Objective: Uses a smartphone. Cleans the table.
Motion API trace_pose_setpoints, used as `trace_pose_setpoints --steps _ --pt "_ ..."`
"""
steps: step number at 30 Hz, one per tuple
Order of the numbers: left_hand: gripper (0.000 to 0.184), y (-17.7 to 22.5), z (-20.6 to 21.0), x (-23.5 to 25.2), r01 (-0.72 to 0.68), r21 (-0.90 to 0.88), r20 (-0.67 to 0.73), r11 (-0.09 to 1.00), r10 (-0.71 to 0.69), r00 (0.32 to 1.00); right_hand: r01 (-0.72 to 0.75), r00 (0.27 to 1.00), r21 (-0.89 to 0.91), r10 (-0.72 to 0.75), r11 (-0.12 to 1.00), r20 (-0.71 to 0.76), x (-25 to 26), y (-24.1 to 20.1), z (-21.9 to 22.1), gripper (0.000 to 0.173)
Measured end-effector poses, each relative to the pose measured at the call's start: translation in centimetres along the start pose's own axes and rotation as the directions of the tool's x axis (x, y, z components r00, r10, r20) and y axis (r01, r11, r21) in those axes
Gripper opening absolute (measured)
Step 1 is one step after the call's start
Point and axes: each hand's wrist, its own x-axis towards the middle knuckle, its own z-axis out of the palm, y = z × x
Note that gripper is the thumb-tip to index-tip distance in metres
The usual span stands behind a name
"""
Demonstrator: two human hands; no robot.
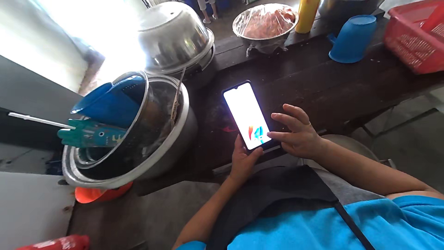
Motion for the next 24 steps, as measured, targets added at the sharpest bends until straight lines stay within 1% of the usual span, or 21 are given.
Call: trace_pose_setpoints --steps 2,4,6,7,9,11,12,13,14,16,19,24 --pt "0.071 0.0 0.1 -0.1 0.007 -0.008 -0.007 1.000 -0.007 1.000 0.001 1.000 -0.014 0.000 1.000 0.008 -0.2 0.0 0.2 0.025" --pt "0.071 0.0 0.1 -0.1 0.010 -0.022 0.000 1.000 -0.010 1.000 -0.027 0.999 0.047 0.028 0.999 -0.031 0.0 -0.2 -0.1 0.026" --pt "0.073 0.0 0.0 -0.2 0.013 -0.037 0.008 0.999 -0.013 1.000 -0.082 0.993 0.123 0.091 0.989 -0.072 0.4 -0.2 -0.7 0.026" --pt "0.073 0.0 0.1 -0.2 0.021 -0.038 0.002 0.999 -0.021 1.000 -0.136 0.988 0.139 0.146 0.981 -0.059 0.5 -0.2 -1.1 0.030" --pt "0.071 0.3 0.5 -0.2 0.042 -0.014 -0.011 0.999 -0.042 0.999 -0.307 0.951 0.175 0.305 0.935 0.038 0.6 -0.2 -1.5 0.043" --pt "0.071 0.5 0.7 -0.3 0.062 0.038 -0.016 0.997 -0.061 0.998 -0.501 0.860 0.228 0.451 0.835 0.238 0.7 -0.6 -2.0 0.050" --pt "0.071 0.4 0.7 -0.3 0.062 0.048 -0.009 0.997 -0.061 0.998 -0.572 0.810 0.256 0.490 0.779 0.322 0.9 -0.9 -2.2 0.052" --pt "0.071 0.3 0.7 -0.3 0.055 0.049 0.001 0.997 -0.055 0.998 -0.615 0.776 0.276 0.504 0.739 0.379 0.9 -1.2 -2.2 0.052" --pt "0.071 0.3 0.7 -0.3 0.052 0.050 0.012 0.997 -0.053 0.999 -0.639 0.755 0.293 0.509 0.711 0.413 1.0 -1.5 -2.3 0.052" --pt "0.070 0.3 0.8 -0.2 0.055 0.039 0.019 0.998 -0.056 0.998 -0.663 0.736 0.319 0.513 0.677 0.441 1.0 -2.1 -2.3 0.052" --pt "0.070 0.5 1.1 -0.2 0.064 0.058 0.009 0.996 -0.065 0.998 -0.626 0.769 0.324 0.490 0.710 0.411 0.7 -2.2 -2.0 0.054" --pt "0.068 0.3 0.9 -0.1 0.035 0.022 0.043 0.999 -0.036 0.998 -0.596 0.793 0.318 0.477 0.738 0.379 0.5 -2.1 -1.9 0.054"
